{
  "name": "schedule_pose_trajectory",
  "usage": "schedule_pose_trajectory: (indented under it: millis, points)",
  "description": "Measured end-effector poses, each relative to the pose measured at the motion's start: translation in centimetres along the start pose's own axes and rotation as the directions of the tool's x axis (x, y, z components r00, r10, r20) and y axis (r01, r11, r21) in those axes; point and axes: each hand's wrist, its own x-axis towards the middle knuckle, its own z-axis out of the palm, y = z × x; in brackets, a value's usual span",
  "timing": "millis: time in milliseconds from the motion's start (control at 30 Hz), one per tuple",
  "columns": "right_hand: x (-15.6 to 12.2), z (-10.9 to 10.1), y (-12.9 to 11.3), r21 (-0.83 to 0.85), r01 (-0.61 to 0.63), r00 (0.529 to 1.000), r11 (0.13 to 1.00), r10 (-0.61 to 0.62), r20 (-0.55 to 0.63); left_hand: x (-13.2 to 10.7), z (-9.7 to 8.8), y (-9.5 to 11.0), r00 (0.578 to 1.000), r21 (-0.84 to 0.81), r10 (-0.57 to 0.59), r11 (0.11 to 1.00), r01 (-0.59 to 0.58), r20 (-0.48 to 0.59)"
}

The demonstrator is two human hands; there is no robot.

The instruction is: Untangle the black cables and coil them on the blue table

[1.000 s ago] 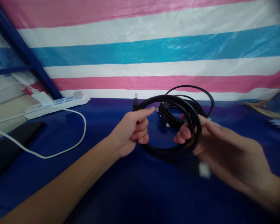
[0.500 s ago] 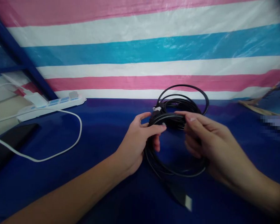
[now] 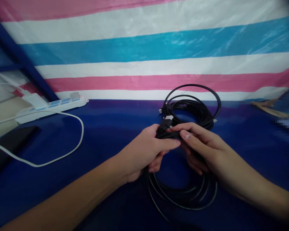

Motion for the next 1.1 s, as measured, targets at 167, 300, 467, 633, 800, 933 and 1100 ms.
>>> schedule_pose_trajectory:
  millis: [167, 300, 467, 633, 800, 933, 1100]
  points:
    - [-0.3, 0.3, -0.4, 0.015, -0.014, 1.000, 1.000, 0.014, 0.011, 0.1, -0.3, -0.2, 0.999, 0.101, 0.027, 0.995, -0.024, -0.025]
    - [-0.1, -0.2, -1.0, 0.075, 0.049, 0.985, 0.996, -0.036, -0.166, 0.3, -0.6, 0.3, 0.994, -0.035, 0.068, 0.997, -0.071, -0.085]
    - [0.3, -1.8, -2.2, 0.167, 0.169, 0.927, 0.971, -0.099, -0.361, 0.5, -1.0, 0.6, 0.991, -0.100, 0.094, 0.990, -0.104, -0.100]
    - [0.0, -2.1, -3.1, 0.241, 0.232, 0.895, 0.942, -0.111, -0.432, 0.6, -0.2, 0.1, 0.998, -0.243, 0.063, 0.969, -0.054, 0.027]
    - [-0.5, -0.6, -2.4, 0.109, 0.268, 0.903, 0.957, -0.210, -0.375, 0.4, 1.0, -0.6, 0.999, -0.292, 0.042, 0.955, -0.044, -0.013]
    - [-0.8, 0.5, -1.5, 0.146, 0.258, 0.953, 0.955, -0.226, -0.201, 0.4, 0.7, -0.6, 0.985, -0.260, 0.058, 0.961, -0.099, -0.160]
    - [-1.0, 0.8, -0.4, 0.000, 0.122, 0.992, 0.992, -0.122, -0.015, 1.3, -3.4, 1.9, 0.989, 0.218, 0.010, 0.976, 0.023, -0.147]
